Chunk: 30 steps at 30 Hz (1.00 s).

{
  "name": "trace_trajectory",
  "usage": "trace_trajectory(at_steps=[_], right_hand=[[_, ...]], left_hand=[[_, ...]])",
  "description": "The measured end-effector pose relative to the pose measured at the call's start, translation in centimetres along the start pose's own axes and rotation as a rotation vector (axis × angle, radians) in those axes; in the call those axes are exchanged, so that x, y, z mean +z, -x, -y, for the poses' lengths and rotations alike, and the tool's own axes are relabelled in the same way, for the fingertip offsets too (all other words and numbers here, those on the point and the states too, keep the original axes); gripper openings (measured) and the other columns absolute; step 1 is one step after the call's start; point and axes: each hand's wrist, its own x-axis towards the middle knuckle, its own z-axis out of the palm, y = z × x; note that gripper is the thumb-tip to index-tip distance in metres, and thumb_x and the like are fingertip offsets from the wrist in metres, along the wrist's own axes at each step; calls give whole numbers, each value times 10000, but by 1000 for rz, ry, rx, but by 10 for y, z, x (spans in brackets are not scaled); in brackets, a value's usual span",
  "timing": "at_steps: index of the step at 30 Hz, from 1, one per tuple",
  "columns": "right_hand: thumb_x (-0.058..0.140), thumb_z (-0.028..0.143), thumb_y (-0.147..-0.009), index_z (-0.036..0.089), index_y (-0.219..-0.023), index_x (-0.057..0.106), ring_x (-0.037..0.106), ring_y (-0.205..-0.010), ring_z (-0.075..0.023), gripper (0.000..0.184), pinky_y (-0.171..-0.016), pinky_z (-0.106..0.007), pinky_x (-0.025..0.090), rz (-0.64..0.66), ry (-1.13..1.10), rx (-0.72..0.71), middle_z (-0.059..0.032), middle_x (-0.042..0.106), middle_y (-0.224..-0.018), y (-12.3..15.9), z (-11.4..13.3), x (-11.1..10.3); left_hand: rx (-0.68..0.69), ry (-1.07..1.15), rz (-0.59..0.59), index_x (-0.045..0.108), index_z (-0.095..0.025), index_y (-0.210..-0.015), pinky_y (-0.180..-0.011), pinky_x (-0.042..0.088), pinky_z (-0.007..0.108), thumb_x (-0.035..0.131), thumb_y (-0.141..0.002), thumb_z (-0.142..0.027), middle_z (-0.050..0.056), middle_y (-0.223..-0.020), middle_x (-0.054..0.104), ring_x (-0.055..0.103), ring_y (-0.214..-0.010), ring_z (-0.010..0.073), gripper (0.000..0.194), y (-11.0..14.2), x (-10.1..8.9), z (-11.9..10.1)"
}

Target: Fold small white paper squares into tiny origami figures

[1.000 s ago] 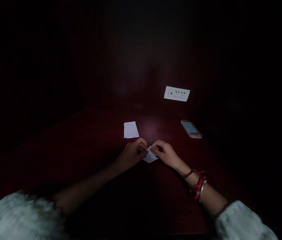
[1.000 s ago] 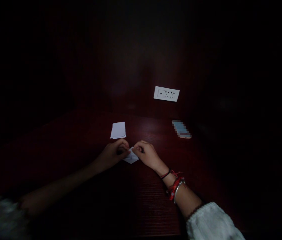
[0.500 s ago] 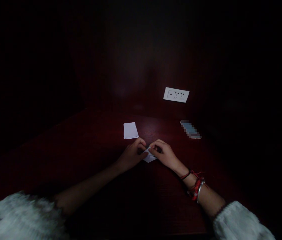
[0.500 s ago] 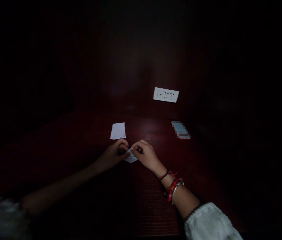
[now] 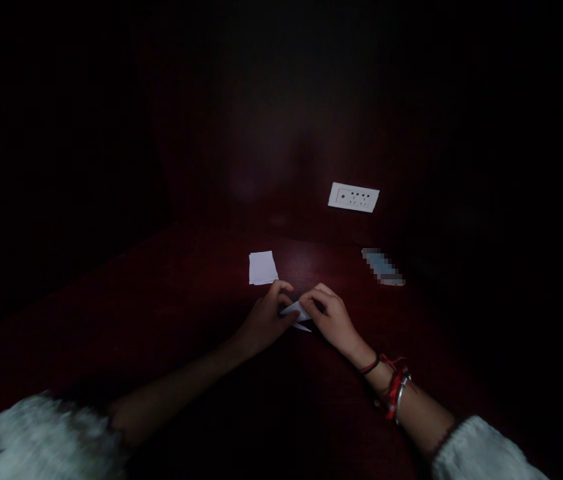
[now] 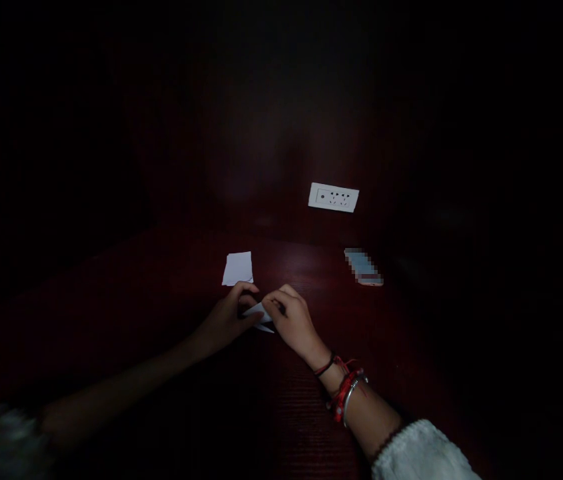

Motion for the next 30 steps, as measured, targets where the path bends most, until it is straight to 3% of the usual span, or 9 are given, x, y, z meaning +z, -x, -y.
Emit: trace_trajectory(at_steps=[5,14,18,24,28,30], right_hand=[[427,172,-751,155,-640,525,426,-633,-94,149,-568,-200,329,-19,42,-20,3,444,-655,0,2,0],[424,247,-755,151,-626,546,415,-579,-94,202,-531,-202,326,-79,61,100,-3,455,-611,0,-16,2],[432,255,-747,148,-589,533,406,-568,-92,216,-530,-202,325,-76,54,131,3,440,-581,-2,-24,3],[531,265,-683,150,-636,529,411,-577,-75,125,-522,-184,323,121,32,108,17,438,-631,1,-29,4],[543,233,-670,142,-594,511,407,-564,-70,122,-523,-188,313,185,131,122,20,444,-627,3,-32,5],[557,220,-658,143,-600,518,408,-560,-74,104,-527,-194,315,196,186,143,18,450,-625,4,-32,5]], left_hand=[[-21,-11,29,337,-213,-1011,-584,385,246,508,-683,-174,-45,-692,528,514,-614,117,372,0,1,-2],[-67,280,222,249,-207,-1158,-672,411,288,512,-714,-275,18,-839,534,529,-765,147,520,-4,-8,5],[-37,118,190,251,-222,-1179,-682,403,303,570,-664,-275,19,-846,547,531,-773,167,608,-2,-8,9],[-27,-201,155,223,-212,-1203,-668,378,317,492,-715,-297,-6,-742,547,524,-682,163,564,1,-7,22],[75,-499,65,246,-221,-1197,-814,259,410,545,-670,-296,24,-909,510,468,-865,208,611,3,-5,21],[133,-581,44,317,-223,-1146,-840,227,409,551,-666,-290,39,-1012,460,409,-959,223,538,4,-5,19]])
